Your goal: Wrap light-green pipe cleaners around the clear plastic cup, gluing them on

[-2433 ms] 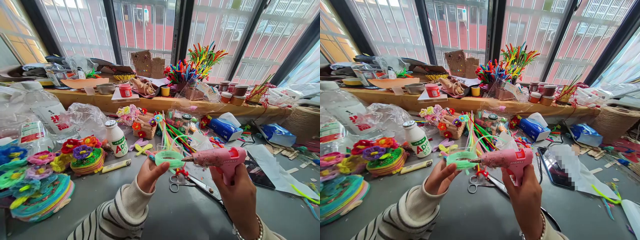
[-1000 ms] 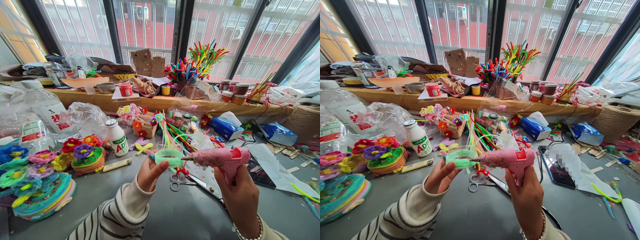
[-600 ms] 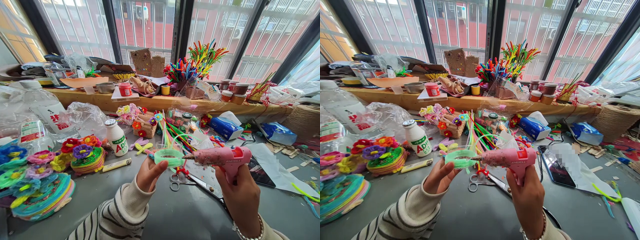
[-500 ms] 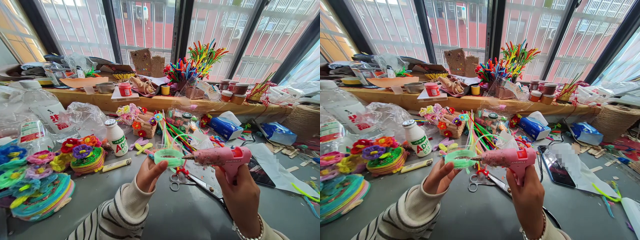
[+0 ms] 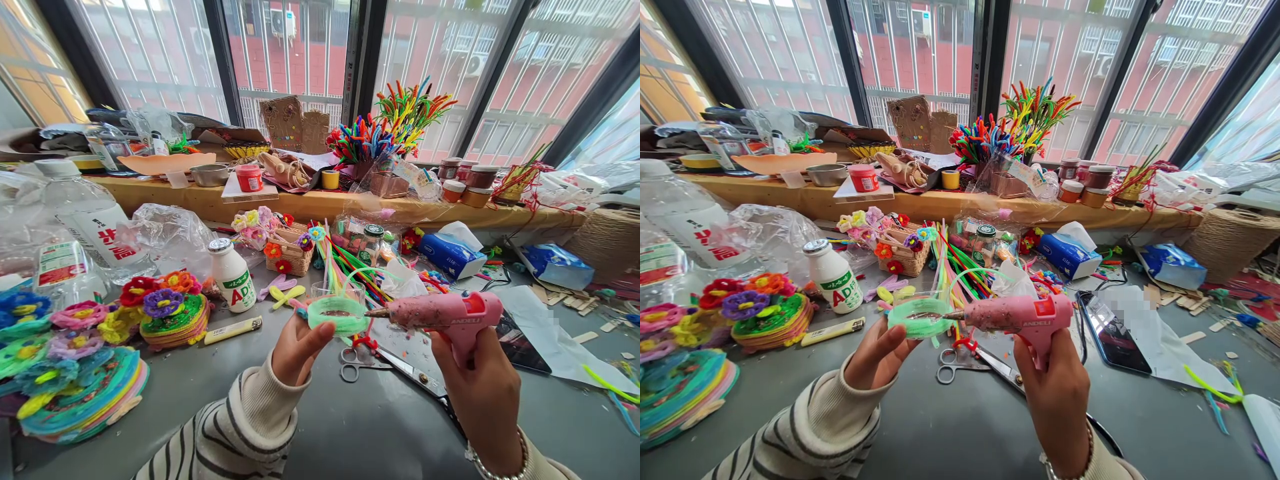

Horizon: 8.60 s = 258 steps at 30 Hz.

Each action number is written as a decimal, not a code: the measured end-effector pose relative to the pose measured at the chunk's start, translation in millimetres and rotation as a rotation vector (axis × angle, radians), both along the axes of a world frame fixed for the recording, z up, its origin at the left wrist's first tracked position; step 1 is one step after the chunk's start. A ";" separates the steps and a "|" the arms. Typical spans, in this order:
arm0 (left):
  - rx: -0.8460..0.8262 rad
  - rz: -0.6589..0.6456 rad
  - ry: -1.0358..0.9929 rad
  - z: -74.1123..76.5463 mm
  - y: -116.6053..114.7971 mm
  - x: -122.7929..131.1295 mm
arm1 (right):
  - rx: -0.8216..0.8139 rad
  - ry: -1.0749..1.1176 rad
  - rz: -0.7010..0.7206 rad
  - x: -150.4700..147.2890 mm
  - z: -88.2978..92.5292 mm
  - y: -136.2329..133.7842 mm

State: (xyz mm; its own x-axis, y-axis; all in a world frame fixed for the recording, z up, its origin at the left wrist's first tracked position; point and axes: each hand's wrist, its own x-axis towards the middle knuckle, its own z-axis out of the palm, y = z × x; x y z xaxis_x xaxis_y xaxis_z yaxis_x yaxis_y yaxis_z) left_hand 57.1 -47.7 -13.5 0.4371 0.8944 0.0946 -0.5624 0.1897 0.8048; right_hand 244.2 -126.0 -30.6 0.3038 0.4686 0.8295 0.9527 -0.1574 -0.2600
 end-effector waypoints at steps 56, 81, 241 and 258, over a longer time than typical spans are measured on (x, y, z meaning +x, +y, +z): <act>0.005 -0.005 -0.020 1.1 -0.3 -1.7 | -0.012 0.031 0.030 -0.6 -0.7 1.1; -0.031 -0.045 -0.089 -2.8 1.2 -3.7 | -0.022 0.079 0.053 -1.4 0.3 2.4; -0.007 -0.432 -0.387 -6.3 3.1 -18.3 | -0.053 0.255 0.054 -1.1 1.4 -4.8; -0.011 -0.468 -0.389 -3.3 2.0 -20.2 | -0.051 0.258 0.066 -0.1 0.8 -4.4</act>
